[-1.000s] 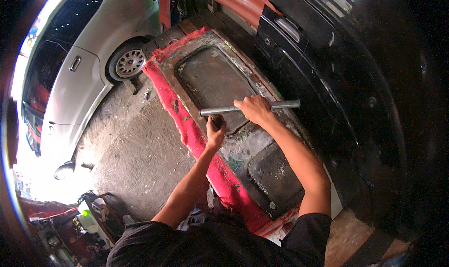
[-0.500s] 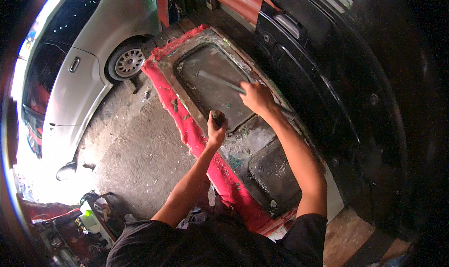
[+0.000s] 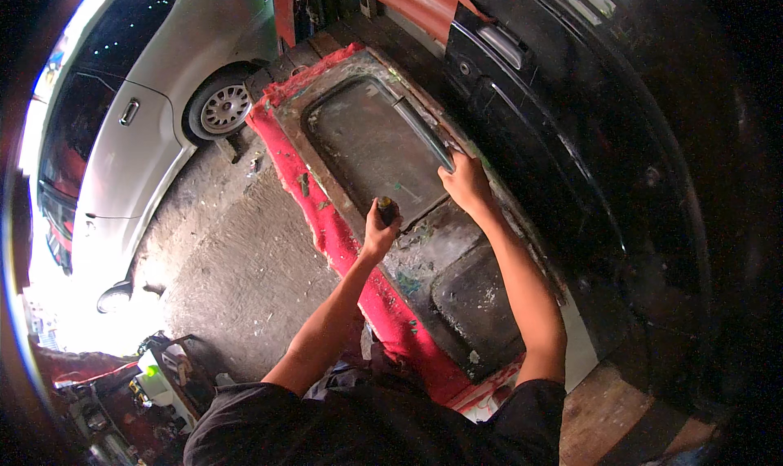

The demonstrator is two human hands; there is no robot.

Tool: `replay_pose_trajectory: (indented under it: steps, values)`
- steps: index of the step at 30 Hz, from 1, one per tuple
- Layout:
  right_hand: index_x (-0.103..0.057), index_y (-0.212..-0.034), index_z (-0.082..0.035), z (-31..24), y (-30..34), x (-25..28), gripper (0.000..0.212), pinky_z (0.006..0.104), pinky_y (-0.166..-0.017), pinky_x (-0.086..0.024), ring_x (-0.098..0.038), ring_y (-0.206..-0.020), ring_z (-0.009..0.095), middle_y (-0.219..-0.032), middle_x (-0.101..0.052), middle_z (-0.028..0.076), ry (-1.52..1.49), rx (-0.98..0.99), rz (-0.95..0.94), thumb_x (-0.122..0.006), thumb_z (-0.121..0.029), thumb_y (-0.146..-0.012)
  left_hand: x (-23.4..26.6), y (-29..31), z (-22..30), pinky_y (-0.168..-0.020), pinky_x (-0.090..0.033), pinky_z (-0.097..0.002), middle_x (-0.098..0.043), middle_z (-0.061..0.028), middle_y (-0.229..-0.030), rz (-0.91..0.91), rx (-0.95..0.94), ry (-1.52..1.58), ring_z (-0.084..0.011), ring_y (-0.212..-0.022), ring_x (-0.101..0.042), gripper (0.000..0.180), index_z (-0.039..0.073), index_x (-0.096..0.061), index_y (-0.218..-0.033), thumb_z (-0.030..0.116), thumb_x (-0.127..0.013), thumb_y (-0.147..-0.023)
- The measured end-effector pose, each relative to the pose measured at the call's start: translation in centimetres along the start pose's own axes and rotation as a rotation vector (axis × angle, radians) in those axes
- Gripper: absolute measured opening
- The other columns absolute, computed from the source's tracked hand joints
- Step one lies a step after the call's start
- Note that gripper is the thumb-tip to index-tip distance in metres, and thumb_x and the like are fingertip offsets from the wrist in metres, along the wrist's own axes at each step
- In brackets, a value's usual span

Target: The person uses a metal scraper to remove old paint and residue from a car door panel resting on a red cloth. The person repeatedly scrapes the surface, focusing on different areas of the panel throughout the clip.

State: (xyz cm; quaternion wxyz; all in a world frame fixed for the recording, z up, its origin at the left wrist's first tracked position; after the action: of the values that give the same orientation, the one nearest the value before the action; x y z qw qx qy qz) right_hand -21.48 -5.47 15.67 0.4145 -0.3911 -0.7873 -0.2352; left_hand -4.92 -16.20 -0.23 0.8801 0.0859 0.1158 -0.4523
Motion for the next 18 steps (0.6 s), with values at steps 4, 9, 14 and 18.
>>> replay_pose_trajectory:
  steps: [4, 9, 14, 18]
  values:
    - [-0.063, -0.103, -0.003, -0.6, 1.4, 0.7, 0.027, 0.0469, -0.071, -0.051, -0.064, -0.083, 0.040, -0.088, -0.066, 0.022, 0.079, 0.074, -0.010, -0.067, -0.018, -0.081, -0.9, -1.5, 1.3, -0.070, -0.040, -0.0244, -0.045, 0.0005, -0.082, -0.071, 0.023, -0.017, -0.0098, -0.076, -0.045, 0.029, 0.003, -0.045, -0.093, -0.011, -0.057, -0.071]
    - [-0.063, -0.105, -0.004, 1.3, 2.9, -0.7, 0.029, 0.0467, -0.070, -0.051, -0.064, -0.083, 0.040, -0.086, -0.066, 0.021, 0.125, 0.089, -0.044, -0.068, -0.019, -0.081, -1.7, -3.0, 1.3, -0.072, -0.039, -0.0225, -0.044, 0.0019, -0.083, -0.201, 0.032, -0.019, -0.0089, -0.078, -0.044, 0.033, 0.002, -0.047, -0.098, -0.010, -0.058, -0.069]
    - [-0.064, -0.101, -0.002, 3.0, 2.9, -0.9, 0.026, 0.0458, -0.068, -0.051, -0.064, -0.080, 0.040, -0.083, -0.066, 0.022, 0.004, 0.063, 0.017, -0.067, -0.018, -0.081, -1.8, -3.0, 0.5, -0.075, -0.039, -0.0215, -0.047, 0.0028, -0.085, -0.190, 0.070, 0.018, -0.0089, -0.080, -0.046, 0.038, -0.001, -0.050, -0.106, -0.007, -0.060, -0.070]
    - [-0.062, -0.092, 0.000, 3.3, 2.5, 0.2, 0.020, 0.0452, -0.065, -0.048, -0.064, -0.075, 0.040, -0.078, -0.064, 0.023, -0.122, -0.028, 0.020, -0.065, -0.016, -0.080, -1.7, -2.4, 0.8, -0.072, -0.041, -0.0230, -0.052, 0.0029, -0.082, -0.227, 0.111, -0.017, -0.0078, -0.078, -0.049, 0.026, 0.004, -0.052, -0.093, -0.004, -0.061, -0.070]
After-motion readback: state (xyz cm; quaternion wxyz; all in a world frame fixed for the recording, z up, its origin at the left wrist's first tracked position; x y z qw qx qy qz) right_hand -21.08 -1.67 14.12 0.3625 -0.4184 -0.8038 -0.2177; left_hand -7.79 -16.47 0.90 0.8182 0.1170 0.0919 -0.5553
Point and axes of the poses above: each hand's wrist, its own y-axis away from the middle knuckle, its own x-axis out of the back of the hand, z = x × y, the point moved 8 cm from there along -y, towards the middle knuckle
